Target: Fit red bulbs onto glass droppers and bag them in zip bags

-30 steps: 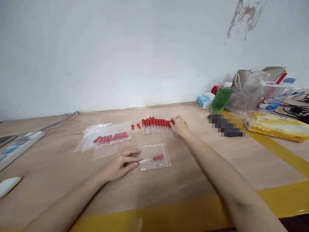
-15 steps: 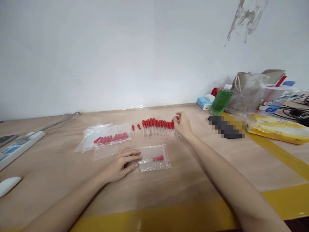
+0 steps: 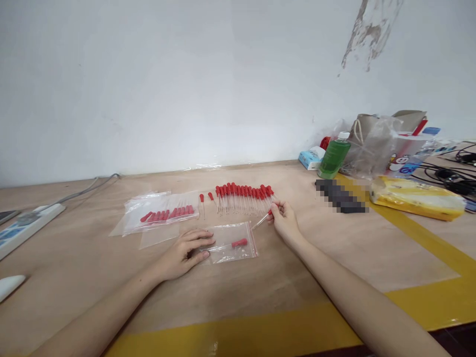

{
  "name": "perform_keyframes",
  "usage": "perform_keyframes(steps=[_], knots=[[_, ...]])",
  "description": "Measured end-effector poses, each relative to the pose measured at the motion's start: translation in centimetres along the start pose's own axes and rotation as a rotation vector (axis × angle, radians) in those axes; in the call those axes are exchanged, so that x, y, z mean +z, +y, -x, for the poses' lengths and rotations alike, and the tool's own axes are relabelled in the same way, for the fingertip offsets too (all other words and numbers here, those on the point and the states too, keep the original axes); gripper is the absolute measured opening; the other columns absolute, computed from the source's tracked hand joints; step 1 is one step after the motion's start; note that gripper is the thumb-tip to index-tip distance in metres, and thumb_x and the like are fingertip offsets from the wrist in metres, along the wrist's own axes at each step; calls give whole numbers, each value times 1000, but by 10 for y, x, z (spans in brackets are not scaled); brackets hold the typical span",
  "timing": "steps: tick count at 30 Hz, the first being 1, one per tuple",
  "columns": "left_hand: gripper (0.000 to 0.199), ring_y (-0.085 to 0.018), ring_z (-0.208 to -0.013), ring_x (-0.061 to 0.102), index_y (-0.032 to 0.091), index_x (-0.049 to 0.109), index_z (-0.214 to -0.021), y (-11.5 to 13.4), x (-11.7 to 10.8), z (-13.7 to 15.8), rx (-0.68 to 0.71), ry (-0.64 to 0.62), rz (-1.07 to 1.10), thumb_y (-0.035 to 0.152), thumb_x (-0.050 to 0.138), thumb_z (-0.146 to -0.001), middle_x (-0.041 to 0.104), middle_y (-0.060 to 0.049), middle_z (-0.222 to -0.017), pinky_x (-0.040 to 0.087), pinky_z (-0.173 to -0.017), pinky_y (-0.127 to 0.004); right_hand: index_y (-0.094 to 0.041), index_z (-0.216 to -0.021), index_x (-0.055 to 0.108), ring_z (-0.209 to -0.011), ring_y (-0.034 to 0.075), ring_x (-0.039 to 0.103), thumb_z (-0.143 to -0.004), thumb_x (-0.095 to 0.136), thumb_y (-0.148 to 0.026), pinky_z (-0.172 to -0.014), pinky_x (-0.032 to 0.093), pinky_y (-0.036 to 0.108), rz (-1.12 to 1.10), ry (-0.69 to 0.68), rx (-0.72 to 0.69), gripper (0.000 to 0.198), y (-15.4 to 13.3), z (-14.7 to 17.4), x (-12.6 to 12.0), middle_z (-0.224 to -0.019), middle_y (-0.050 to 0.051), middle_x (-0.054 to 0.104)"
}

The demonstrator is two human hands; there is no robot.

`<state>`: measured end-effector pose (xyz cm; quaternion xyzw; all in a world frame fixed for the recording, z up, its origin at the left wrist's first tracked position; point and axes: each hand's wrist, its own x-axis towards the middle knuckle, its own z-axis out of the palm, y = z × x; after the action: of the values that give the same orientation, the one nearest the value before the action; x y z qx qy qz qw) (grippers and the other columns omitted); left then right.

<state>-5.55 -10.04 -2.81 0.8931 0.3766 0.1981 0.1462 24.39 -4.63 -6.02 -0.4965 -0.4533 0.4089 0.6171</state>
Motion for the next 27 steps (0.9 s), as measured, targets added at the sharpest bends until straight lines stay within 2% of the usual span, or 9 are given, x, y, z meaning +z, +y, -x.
perform_keyframes(steps=[3, 9, 14, 17, 19, 22, 24, 27], knots=[[30, -22, -114, 44, 29, 56, -114, 1, -1, 0, -11, -8, 1, 35, 47, -85, 53, -4, -121, 32, -98, -44, -23, -86, 43, -52, 11, 54, -64, 61, -51, -51, 47, 27, -30, -35, 30, 40, 2, 3, 2, -67, -3, 53], [31, -21, -115, 43, 28, 56, -114, 0, 0, 1, -13, 7, -2, 34, 48, -85, 53, -4, -120, 33, -98, -42, -21, -82, 46, -52, 10, 52, -65, 63, -51, -49, 45, 25, -60, -157, 63, 38, -6, 14, -1, -65, -3, 52], [31, -21, -115, 44, 28, 56, -113, 0, 0, 1, -16, 3, -10, 36, 48, -85, 53, -4, -121, 32, -98, -43, -23, -81, 48, -59, 12, 57, -60, 69, -46, -58, 50, 29, -140, -120, 148, 38, -14, 17, -3, -68, -2, 54], [33, -21, -115, 43, 28, 53, -117, 2, -1, 0, -27, -15, -9, 37, 46, -86, 52, -4, -123, 31, -99, -43, -22, -83, 51, -63, 14, 58, -59, 71, -42, -62, 50, 31, -85, -262, 199, 37, -15, 18, -5, -70, -1, 57], [36, -21, -116, 43, 29, 50, -120, 2, -2, 0, -35, -20, -4, 38, 46, -86, 51, -4, -124, 31, -99, -43, -20, -83, 55, -60, 13, 56, -61, 69, -41, -59, 47, 29, 87, -399, 149, 33, -16, 19, -7, -69, 0, 58], [39, -22, -116, 43, 28, 49, -121, 3, -2, 0, -38, -23, -8, 41, 49, -83, 51, -4, -124, 32, -99, -43, -17, -81, 60, -55, 10, 49, -66, 65, -39, -53, 41, 24, 369, -551, -33, 27, -16, 22, -7, -63, -1, 55], [41, -22, -116, 43, 28, 50, -120, 2, -2, 0, -35, -23, -13, 42, 50, -82, 51, -4, -123, 32, -99, -42, -17, -79, 63, -57, 10, 48, -67, 64, -36, -53, 39, 24, 485, -598, -146, 23, -17, 23, -5, -64, -1, 55], [40, -22, -116, 43, 28, 50, -120, 2, -1, 0, -31, -19, -17, 42, 50, -82, 51, -4, -123, 32, -99, -42, -17, -78, 66, -62, 12, 50, -68, 64, -32, -56, 39, 24, 559, -593, -241, 18, -16, 24, 3, -71, 2, 57]])
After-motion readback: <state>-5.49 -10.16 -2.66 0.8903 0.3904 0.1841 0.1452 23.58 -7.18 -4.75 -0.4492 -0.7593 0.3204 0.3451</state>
